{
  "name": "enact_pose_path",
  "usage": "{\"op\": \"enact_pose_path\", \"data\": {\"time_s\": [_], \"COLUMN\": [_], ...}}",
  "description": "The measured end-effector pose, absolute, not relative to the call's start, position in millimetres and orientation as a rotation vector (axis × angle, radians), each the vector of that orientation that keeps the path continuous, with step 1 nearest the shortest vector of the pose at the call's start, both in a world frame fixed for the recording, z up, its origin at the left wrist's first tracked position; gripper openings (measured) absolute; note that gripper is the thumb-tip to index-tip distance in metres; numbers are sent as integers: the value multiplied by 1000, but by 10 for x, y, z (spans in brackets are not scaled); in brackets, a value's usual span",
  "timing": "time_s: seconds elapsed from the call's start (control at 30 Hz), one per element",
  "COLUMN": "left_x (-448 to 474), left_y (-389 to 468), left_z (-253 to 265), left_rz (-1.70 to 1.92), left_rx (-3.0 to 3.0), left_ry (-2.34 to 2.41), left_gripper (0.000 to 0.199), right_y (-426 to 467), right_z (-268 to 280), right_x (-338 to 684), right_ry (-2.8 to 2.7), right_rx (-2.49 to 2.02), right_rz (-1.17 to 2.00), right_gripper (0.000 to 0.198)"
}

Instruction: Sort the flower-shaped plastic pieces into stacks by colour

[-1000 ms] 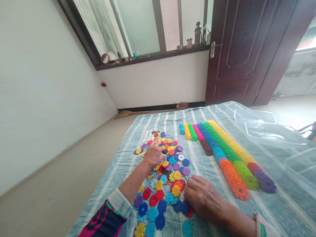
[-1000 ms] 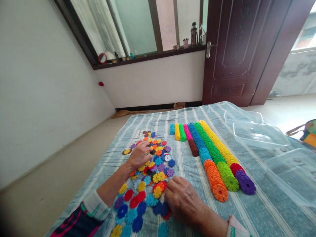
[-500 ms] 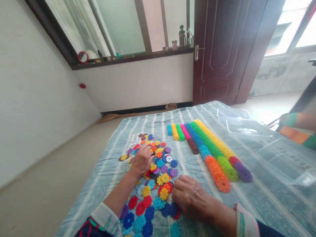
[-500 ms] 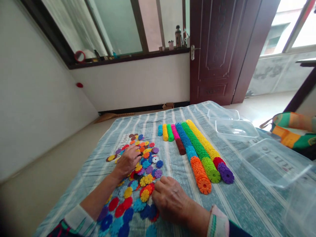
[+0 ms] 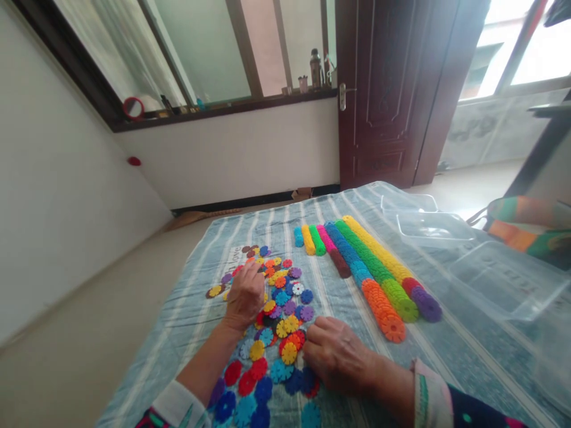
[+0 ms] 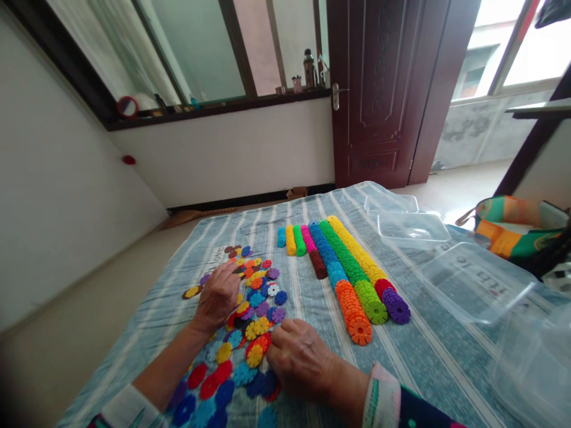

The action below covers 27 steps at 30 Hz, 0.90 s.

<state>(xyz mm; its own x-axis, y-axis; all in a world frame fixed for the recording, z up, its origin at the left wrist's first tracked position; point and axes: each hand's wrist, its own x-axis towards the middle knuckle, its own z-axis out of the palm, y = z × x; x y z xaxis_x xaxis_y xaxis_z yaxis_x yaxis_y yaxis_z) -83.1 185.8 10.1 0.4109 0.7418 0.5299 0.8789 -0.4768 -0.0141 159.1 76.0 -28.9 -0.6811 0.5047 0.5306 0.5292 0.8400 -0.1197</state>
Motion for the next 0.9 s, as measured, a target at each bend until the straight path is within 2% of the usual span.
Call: {"op": "enact_pose_path", "data": {"time_s": [0.2,0.43,0.9], "left_x": [-261,583,953], "left_y": [1845,1902,2042], "left_z": [183,97,83], "left_rz": [-866,-788,-679], "left_rx": [-2492,-2788,-2839], "left_ry": [-1301,-1160,-1197], "left_gripper": [28,25,19], "right_y": [766,783,827], "right_z": [-257,-278,-258], "right_x": [1587,1577,1587], "right_ry": [-2443,-2437,-2448], "right_rx": [-766,-762,-724], "right_rz": [-59,-91,-82], "right_gripper": [17,16,14]}}
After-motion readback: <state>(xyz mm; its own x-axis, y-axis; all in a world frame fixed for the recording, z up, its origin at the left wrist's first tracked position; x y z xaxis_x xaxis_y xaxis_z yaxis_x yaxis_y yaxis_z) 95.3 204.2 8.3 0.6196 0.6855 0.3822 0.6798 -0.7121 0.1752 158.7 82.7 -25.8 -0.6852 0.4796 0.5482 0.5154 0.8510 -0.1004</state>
